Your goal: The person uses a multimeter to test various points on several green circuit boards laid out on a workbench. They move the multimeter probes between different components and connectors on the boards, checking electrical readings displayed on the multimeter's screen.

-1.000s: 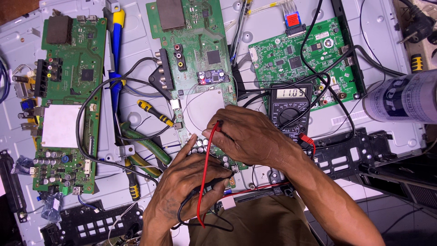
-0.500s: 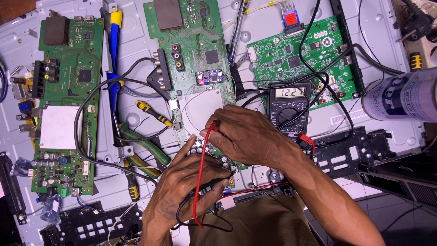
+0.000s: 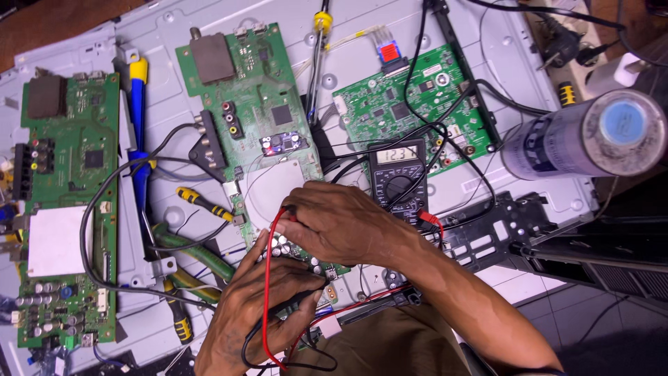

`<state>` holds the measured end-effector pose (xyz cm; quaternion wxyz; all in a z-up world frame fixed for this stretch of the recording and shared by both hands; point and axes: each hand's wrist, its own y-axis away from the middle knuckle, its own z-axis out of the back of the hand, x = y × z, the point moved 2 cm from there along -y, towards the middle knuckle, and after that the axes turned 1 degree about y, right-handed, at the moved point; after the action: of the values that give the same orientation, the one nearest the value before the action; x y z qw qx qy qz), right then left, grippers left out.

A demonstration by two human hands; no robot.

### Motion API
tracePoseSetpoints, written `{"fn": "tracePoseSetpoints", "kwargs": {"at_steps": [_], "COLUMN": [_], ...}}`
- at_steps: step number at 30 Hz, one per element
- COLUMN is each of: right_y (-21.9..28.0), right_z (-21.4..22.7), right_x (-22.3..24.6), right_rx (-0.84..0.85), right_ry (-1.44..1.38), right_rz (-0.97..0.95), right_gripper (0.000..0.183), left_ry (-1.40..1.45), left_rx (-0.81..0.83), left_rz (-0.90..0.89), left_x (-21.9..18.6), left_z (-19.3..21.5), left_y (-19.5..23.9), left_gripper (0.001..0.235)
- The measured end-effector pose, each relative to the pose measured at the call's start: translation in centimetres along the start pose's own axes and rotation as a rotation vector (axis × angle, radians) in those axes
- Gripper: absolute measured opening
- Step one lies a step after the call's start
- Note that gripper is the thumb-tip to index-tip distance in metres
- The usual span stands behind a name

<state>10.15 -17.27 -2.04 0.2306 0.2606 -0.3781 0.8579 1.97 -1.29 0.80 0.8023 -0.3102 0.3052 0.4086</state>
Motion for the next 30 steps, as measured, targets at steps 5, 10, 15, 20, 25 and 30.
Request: {"fn": "tracePoseSetpoints", "kwargs": {"at_steps": [5,10,15,20,25,30], "right_y": [-0.1,0.1,0.2,0.1,0.1,-1.1], "right_z": [0.0,-0.1,-0.3,-0.2,0.0,2.4], "right_x": [0.1,-0.1,-0.2,-0.1,0.1,1.3], "right_rx": [-0.003,-0.013,-0.008,0.017,0.029,0.134], "right_ry": [0.004,0.007,0.025,0.039,0.041,-0.016], "right_rz": [-0.004,0.017,0.024,0.008,0.006,-0.214], "right_gripper": [0.031,0.035,0.033,0.030,0.031,0.027], "left_ry": [-0.011,-0.009,-0.014,-0.006,-0.009,0.059], "left_rx": [-0.014,-0.042,-0.052,-0.030,-0.043,-0.014], "left_rz": [-0.027,-0.031,-0.036,-0.054,-0.049,0.028], "left_x": [0.4,0.4,0.2,0.3,0.1,0.0], "left_z": [-0.3,-0.4,-0.4,-0.3,-0.2,0.5], "left_y": [0.2,0.3,0.2,0.0,0.1,0.3], "left_gripper": [0.009,0.010,0.010,0.009,0.009,0.007]}}
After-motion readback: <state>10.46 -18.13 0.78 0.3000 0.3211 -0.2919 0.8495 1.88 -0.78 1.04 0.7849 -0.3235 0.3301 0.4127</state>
